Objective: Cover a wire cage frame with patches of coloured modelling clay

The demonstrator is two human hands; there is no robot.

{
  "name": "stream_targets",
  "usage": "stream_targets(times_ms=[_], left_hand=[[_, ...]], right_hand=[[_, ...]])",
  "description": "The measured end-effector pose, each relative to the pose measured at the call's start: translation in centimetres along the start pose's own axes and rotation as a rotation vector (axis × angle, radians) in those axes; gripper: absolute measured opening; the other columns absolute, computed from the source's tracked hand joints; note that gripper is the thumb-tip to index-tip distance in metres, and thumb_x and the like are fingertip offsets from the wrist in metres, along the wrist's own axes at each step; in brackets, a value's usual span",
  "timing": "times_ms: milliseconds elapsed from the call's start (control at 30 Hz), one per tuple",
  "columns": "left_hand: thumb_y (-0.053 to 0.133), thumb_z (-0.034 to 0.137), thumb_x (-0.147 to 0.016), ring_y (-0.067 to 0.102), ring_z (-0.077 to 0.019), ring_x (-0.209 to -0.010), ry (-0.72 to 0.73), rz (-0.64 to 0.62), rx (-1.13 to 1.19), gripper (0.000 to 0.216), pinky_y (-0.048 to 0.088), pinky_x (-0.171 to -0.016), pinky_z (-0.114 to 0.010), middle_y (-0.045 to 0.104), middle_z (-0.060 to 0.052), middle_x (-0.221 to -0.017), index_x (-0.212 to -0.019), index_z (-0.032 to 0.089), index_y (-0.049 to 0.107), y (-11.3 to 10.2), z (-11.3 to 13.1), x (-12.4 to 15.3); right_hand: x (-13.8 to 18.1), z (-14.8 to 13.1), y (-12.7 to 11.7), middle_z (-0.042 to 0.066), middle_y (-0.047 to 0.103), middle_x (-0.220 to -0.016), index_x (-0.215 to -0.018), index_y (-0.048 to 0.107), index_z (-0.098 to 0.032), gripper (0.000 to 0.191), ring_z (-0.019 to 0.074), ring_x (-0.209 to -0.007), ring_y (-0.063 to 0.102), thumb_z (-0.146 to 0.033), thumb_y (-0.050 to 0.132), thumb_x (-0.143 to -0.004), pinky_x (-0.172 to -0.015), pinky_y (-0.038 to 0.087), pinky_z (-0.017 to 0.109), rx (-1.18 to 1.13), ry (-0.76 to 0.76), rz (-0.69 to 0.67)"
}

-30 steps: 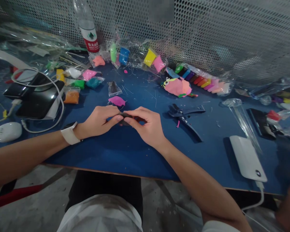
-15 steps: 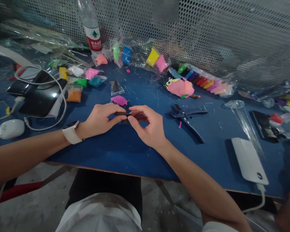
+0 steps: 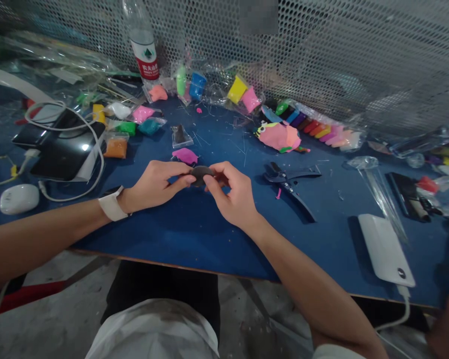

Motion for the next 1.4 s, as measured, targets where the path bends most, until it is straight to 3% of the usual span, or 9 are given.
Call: stream_targets(times_ms=[133,300,467,600,733,867,967,1167,1400], left_hand=[[0.060,0.043,-0.120,0.073,-0.0132,-0.067,-0.032,-0.041,0.028,0.041,0.048,-0.064,-0.024,0.082,-0.001,-0.081,-0.091,0.019,0.077,0.3,-0.3,0.1],[0.058,0.050,-0.121,0.077,-0.0147,-0.072,-0.031,-0.037,0.057,0.044,0.054,-0.067,-0.024,0.084,-0.002,-0.083,-0.097,0.021,0.082,0.2,-0.1,0.1],[0.050,0.058,-0.122,0.074,-0.0141,-0.067,0.024,-0.006,0.010,0.058,0.052,-0.065,-0.025,0.078,-0.002,-0.073,-0.089,0.021,0.079,0.1,0.2,0.1],[0.049,0.052,-0.123,0.075,-0.0143,-0.070,0.043,0.030,-0.023,0.052,0.052,-0.065,-0.025,0.083,-0.004,-0.083,-0.098,0.020,0.082,-0.2,0.4,0.1],[0.054,0.046,-0.122,0.072,-0.0135,-0.067,-0.007,0.013,-0.021,0.046,0.051,-0.063,-0.025,0.080,-0.002,-0.079,-0.095,0.020,0.081,-0.2,0.1,0.0],[0.055,0.049,-0.121,0.067,-0.0133,-0.062,-0.069,0.085,-0.037,0.047,0.048,-0.061,-0.027,0.078,-0.003,-0.076,-0.092,0.020,0.079,-1.0,-0.3,0.2],[0.055,0.053,-0.120,0.067,-0.0142,-0.063,-0.094,0.101,-0.005,0.047,0.049,-0.061,-0.029,0.080,-0.004,-0.081,-0.096,0.021,0.079,-1.2,-0.5,0.3],[0.073,0.057,-0.111,0.072,-0.0152,-0.069,-0.140,0.021,0.188,0.042,0.054,-0.064,-0.027,0.080,-0.003,-0.079,-0.090,0.021,0.074,-0.3,-1.2,0.1],[0.075,0.052,-0.111,0.076,-0.0131,-0.065,-0.225,-0.032,0.267,0.042,0.054,-0.062,-0.023,0.083,-0.003,-0.077,-0.085,0.018,0.076,0.3,-1.6,0.2]], right_hand=[[0.1,0.2,0.3,0.003,0.080,-0.095,-0.110,0.072,-0.026,0.033,0.0169,-0.071,0.077,-0.059,0.072,-0.111,-0.069,0.066,0.033,-0.038,0.009,-0.025],[0.0,-0.4,0.5,0.004,0.083,-0.097,-0.107,0.081,-0.025,0.032,0.0199,-0.083,0.081,-0.057,0.080,-0.106,-0.074,0.068,0.034,-0.010,-0.010,-0.061],[0.0,-0.4,0.4,0.003,0.085,-0.093,-0.102,0.084,-0.025,0.033,0.0190,-0.075,0.080,-0.058,0.081,-0.106,-0.072,0.069,0.034,-0.021,0.024,-0.054],[-0.2,0.0,0.6,0.002,0.082,-0.083,-0.093,0.085,-0.025,0.039,0.0179,-0.070,0.077,-0.063,0.086,-0.100,-0.068,0.065,0.032,-0.034,0.047,-0.062],[-0.4,0.6,0.3,0.002,0.082,-0.083,-0.098,0.085,-0.024,0.045,0.0171,-0.067,0.074,-0.068,0.090,-0.094,-0.065,0.062,0.031,-0.051,0.083,-0.045],[-0.3,1.2,0.7,0.001,0.080,-0.079,-0.092,0.083,-0.023,0.050,0.0159,-0.064,0.069,-0.072,0.092,-0.089,-0.061,0.059,0.030,-0.057,0.099,-0.097],[-0.1,1.5,1.3,0.001,0.079,-0.076,-0.085,0.080,-0.022,0.050,0.0154,-0.063,0.070,-0.071,0.090,-0.093,-0.059,0.058,0.029,-0.059,0.107,-0.149],[-0.1,1.0,1.2,0.003,0.082,-0.085,-0.092,0.081,-0.022,0.040,0.0156,-0.068,0.076,-0.060,0.079,-0.106,-0.062,0.062,0.029,-0.102,0.075,-0.141],[-0.1,1.0,0.5,0.001,0.080,-0.079,-0.093,0.081,-0.024,0.041,0.0174,-0.068,0.076,-0.064,0.086,-0.099,-0.062,0.062,0.030,-0.033,0.066,-0.063]])
Point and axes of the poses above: each hand's wrist, its own x-axis away from the middle knuckle, its own y-axis out of the palm, z = x × y, the point moved 9 cm from there along -x, towards the middle knuckle
